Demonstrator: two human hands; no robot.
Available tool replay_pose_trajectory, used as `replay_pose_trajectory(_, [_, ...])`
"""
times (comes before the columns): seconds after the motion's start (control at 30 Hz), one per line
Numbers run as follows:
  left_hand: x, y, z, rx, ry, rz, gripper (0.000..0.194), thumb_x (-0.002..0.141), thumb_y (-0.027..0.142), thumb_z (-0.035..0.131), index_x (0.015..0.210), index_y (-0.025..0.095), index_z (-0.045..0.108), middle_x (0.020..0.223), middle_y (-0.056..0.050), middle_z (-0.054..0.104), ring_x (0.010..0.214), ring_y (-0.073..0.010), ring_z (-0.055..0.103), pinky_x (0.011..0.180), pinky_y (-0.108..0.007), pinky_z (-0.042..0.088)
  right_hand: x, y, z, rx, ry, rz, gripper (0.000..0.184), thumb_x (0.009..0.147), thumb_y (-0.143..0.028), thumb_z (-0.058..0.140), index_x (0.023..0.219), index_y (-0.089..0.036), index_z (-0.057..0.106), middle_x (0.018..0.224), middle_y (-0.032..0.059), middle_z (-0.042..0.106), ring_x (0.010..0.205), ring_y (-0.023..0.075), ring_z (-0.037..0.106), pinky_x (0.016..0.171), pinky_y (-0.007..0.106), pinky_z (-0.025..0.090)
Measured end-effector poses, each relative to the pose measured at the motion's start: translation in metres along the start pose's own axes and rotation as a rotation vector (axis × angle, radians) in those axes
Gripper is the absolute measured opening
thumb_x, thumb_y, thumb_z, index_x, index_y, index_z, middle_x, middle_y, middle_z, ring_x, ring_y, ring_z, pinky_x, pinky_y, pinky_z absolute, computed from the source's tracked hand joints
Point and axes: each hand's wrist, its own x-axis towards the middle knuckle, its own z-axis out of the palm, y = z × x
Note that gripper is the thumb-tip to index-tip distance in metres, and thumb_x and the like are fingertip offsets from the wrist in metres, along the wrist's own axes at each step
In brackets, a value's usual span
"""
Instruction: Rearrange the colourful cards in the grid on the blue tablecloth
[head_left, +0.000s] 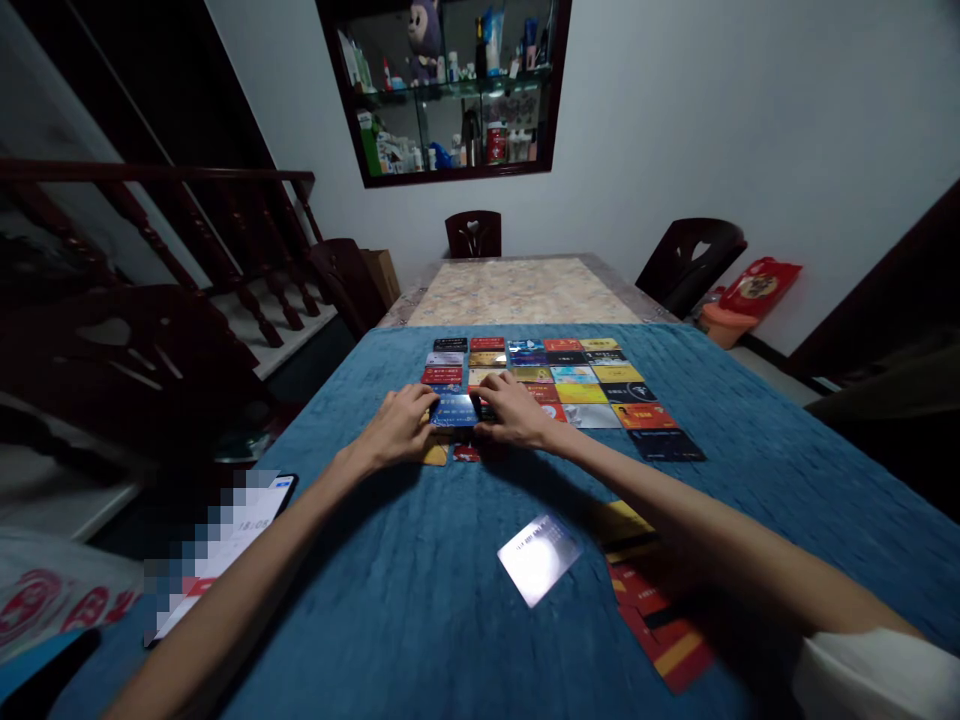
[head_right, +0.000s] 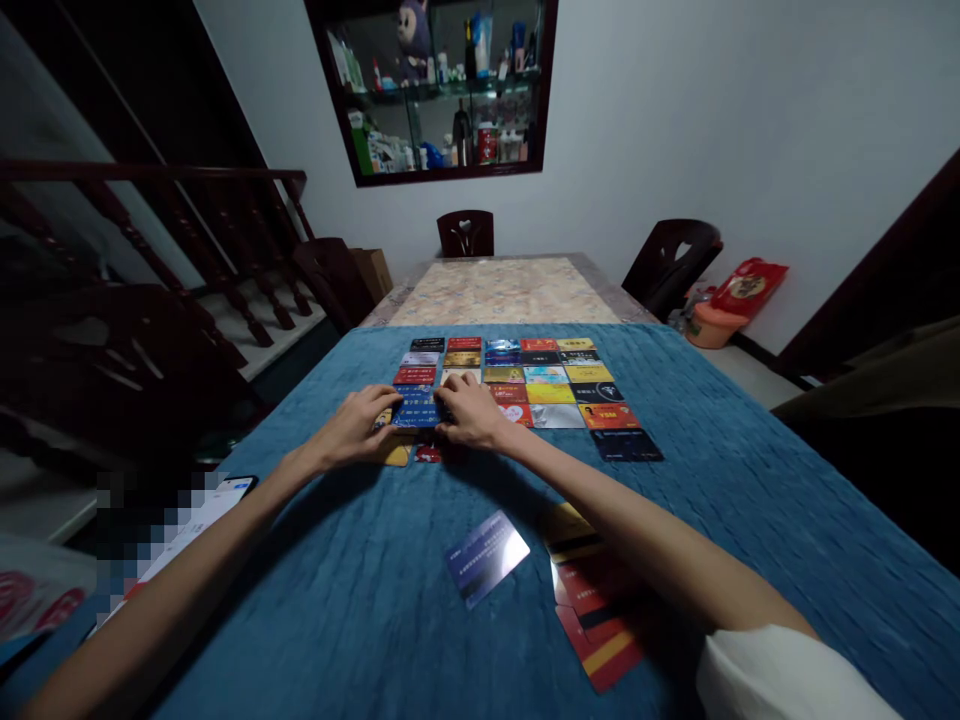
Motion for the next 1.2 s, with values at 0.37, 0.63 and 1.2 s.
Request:
replay_pose_trajectory(0.37, [0.031,-0.062,0.019,-0.056,-0.057,-0.101,0.043,0.078,0.019,0.062,0.120,0.017,0.065,0.129,-0.012,0.064,0.120,-0.0295,0.059,0.104,-0.042,0.048,0.057,-0.002,0.011,-0.012,-0.094,0.103,0.051,0.084,-0.042,0.071,0.128,-0.018,0.064,0.132,0.0151,0.055,0.124,0.0343,0.046,0.092,0.042,0.046])
replay_pose_trajectory(0.63, [0.044,-0.075,0.026,-0.059,-0.088,-0.111,0.039,0.076,0.020,0.063,0.114,0.016,0.069,0.125,-0.012,0.068,0.117,-0.0291,0.063,0.106,-0.039,0.048,0.076,0.002,0.019,-0.015,-0.142,0.146,0.046,0.082,-0.042,0.070,0.124,-0.023,0.068,0.130,0.0131,0.058,0.123,0.0347,0.047,0.093,0.041,0.047])
replay_pose_trajectory(1.2, [0.049,-0.084,0.038,-0.064,-0.081,-0.108,0.038,0.074,0.020,0.055,0.107,0.017,0.073,0.119,-0.010,0.069,0.110,-0.0257,0.066,0.101,-0.035,0.052,0.077,-0.004,0.018,-0.059,-0.171,0.195,0.041,0.087,-0.037,0.063,0.126,-0.027,0.068,0.126,0.0118,0.068,0.123,0.0369,0.051,0.092,0.046,0.049])
